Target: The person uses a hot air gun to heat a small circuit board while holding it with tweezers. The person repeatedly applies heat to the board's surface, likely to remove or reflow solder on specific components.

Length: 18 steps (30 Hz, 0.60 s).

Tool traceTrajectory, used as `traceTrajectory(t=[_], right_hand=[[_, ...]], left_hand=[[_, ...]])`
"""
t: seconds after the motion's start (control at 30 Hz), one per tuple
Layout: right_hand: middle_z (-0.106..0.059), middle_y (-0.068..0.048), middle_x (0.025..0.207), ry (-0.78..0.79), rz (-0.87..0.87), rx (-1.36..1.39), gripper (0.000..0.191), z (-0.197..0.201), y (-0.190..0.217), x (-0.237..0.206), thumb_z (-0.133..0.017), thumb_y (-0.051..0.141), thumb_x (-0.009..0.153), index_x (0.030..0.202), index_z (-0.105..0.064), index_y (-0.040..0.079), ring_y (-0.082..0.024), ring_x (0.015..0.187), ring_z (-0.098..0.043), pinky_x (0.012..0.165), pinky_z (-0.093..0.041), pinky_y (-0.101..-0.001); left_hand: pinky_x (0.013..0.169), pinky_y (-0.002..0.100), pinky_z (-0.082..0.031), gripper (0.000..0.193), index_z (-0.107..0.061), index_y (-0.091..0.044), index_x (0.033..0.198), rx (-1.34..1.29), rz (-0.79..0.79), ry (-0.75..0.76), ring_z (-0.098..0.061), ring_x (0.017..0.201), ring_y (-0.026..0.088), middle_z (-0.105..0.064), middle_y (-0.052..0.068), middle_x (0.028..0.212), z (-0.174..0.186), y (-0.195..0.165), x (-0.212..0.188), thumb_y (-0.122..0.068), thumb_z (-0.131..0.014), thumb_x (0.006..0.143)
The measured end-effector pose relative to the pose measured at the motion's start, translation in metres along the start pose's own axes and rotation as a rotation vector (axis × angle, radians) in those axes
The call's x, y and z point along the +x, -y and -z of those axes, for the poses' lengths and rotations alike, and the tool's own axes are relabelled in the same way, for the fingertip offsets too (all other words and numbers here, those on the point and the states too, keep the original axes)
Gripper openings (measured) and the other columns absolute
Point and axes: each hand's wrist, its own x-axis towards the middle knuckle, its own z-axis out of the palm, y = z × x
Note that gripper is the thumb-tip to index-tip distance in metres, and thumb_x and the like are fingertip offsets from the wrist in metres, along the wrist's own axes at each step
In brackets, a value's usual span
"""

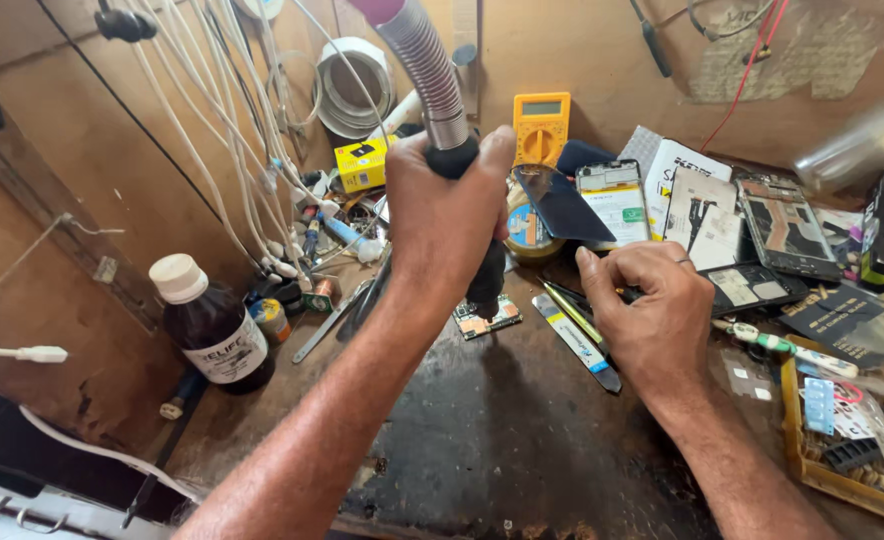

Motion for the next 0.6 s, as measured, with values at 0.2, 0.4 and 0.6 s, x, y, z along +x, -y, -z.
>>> traceTrajectory(t=[0.2, 0.4, 0.6], right_hand=[[-0.073, -0.010, 0.080, -0.018, 0.019, 0.025, 0.019, -0.002, 0.000, 0.000, -0.081, 0.013, 0.092, 0.080, -0.073, 0.001, -0.021, 0.082, -0.069, 0.071, -0.053, -0.0347], [-0.073, -0.009, 0.078, -0.019, 0.000, 0.018, 0.021, -0.002, -0.001, 0.000, -0.080, 0.013, 0.093, 0.078, -0.073, 0.001, -0.020, 0.080, -0.068, 0.069, -0.053, -0.0349], [-0.072, -0.009, 0.076, -0.004, -0.012, 0.004, 0.022, 0.000, 0.001, 0.001, -0.080, 0.014, 0.093, 0.077, -0.072, 0.000, -0.020, 0.079, -0.067, 0.070, -0.052, -0.0347]], left_hand=[[0.037, 0.028, -0.045, 0.033, -0.061, -0.005, 0.060, 0.019, -0.039, -0.020, -0.057, 0.037, 0.010, -0.060, 0.001, 0.049, 0.009, -0.005, 0.003, -0.016, -0.068, 0.091], [0.035, 0.029, -0.046, 0.031, -0.060, -0.004, 0.063, -0.029, 0.041, -0.017, -0.056, 0.036, 0.010, -0.059, 0.003, 0.047, 0.004, 0.001, 0.003, -0.018, -0.069, 0.088], [0.037, 0.028, -0.047, 0.029, -0.062, -0.005, 0.065, -0.047, -0.047, -0.018, -0.058, 0.039, 0.009, -0.060, 0.001, 0.050, -0.020, 0.006, 0.009, -0.020, -0.069, 0.090]])
